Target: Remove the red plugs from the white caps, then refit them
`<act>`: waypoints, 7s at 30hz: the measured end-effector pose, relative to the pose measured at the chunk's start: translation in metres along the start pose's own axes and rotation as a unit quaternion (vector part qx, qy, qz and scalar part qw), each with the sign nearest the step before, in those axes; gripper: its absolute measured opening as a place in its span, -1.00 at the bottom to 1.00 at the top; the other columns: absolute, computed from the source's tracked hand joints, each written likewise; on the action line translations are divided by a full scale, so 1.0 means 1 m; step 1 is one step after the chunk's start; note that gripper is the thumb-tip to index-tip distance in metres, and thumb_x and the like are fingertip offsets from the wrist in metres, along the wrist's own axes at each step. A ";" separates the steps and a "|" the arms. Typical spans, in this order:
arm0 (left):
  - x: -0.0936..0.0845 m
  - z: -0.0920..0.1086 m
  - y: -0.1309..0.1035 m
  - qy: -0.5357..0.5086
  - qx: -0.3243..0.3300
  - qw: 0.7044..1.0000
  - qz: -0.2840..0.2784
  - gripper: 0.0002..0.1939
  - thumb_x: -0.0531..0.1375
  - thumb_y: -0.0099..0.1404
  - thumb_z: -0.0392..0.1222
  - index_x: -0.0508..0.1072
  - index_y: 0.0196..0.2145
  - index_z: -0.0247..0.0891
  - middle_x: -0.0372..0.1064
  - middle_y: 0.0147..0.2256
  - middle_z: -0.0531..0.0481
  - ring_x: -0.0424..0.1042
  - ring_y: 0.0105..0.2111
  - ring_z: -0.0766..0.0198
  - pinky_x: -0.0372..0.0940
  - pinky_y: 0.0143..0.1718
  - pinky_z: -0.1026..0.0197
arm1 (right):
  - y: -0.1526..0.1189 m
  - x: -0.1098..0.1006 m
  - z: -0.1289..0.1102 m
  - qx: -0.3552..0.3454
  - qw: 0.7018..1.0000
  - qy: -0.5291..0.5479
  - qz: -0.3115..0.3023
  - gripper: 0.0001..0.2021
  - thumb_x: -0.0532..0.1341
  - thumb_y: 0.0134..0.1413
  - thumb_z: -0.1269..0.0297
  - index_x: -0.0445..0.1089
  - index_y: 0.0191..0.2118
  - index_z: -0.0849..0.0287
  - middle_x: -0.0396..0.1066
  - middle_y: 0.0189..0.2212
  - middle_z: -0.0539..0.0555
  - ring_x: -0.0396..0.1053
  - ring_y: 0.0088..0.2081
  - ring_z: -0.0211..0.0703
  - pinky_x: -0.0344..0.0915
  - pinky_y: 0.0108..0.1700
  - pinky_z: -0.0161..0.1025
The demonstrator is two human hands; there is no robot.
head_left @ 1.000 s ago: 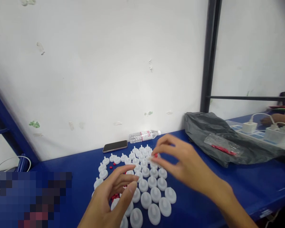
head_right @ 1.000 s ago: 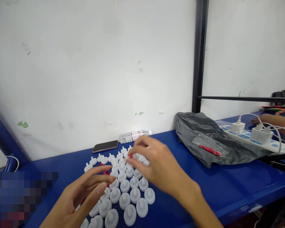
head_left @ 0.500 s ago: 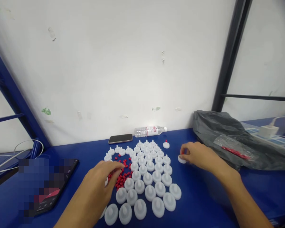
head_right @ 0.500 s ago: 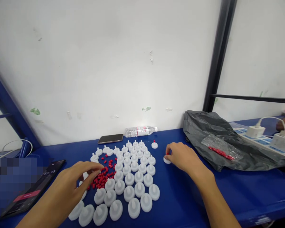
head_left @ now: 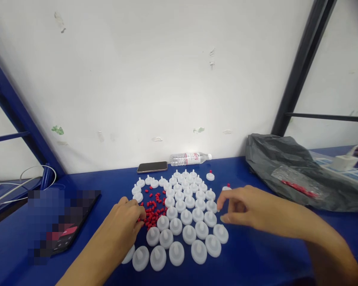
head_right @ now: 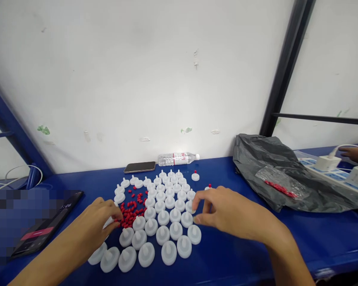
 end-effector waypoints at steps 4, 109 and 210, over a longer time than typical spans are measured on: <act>0.001 -0.001 0.000 0.001 -0.008 1.000 -0.003 -0.75 0.17 0.34 -0.40 0.66 -0.27 -0.24 0.56 -0.18 -0.17 0.42 -0.06 -0.10 0.28 -0.09 0.00 | -0.006 0.007 -0.003 0.008 0.999 0.010 -0.038 -0.67 0.42 -0.01 0.18 0.55 -0.06 -0.11 0.59 -0.33 -0.09 0.51 -0.32 -0.13 0.25 -0.36 -0.29; -0.028 0.056 -0.020 -0.742 0.053 0.657 -0.122 -0.43 0.55 -0.06 -0.03 0.67 -0.09 -0.30 0.53 -0.35 -0.06 0.49 -0.33 0.21 0.38 -0.26 0.25 | 0.022 0.048 -0.082 -0.445 0.866 0.070 0.216 -0.81 0.35 0.25 0.41 0.53 -0.06 0.00 0.63 -0.28 -0.11 0.42 0.09 -0.19 0.20 0.27 -0.10; -0.026 0.066 -0.035 -0.338 0.161 0.892 0.252 -0.84 0.26 0.37 -0.21 0.62 -0.13 -0.07 0.59 -0.33 0.13 0.42 -0.56 0.47 0.34 -0.58 0.48 | 0.009 0.022 -0.065 -0.280 0.942 0.131 0.129 -0.73 0.47 0.13 0.22 0.45 -0.10 -0.03 0.54 -0.22 -0.22 0.44 -0.24 -0.38 0.30 -0.19 -0.46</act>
Point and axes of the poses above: each hand's wrist, its own y-axis towards the middle knuckle, its own x-axis out of the palm, z = x × y, the point moved 1 cm from there along y, towards the middle knuckle
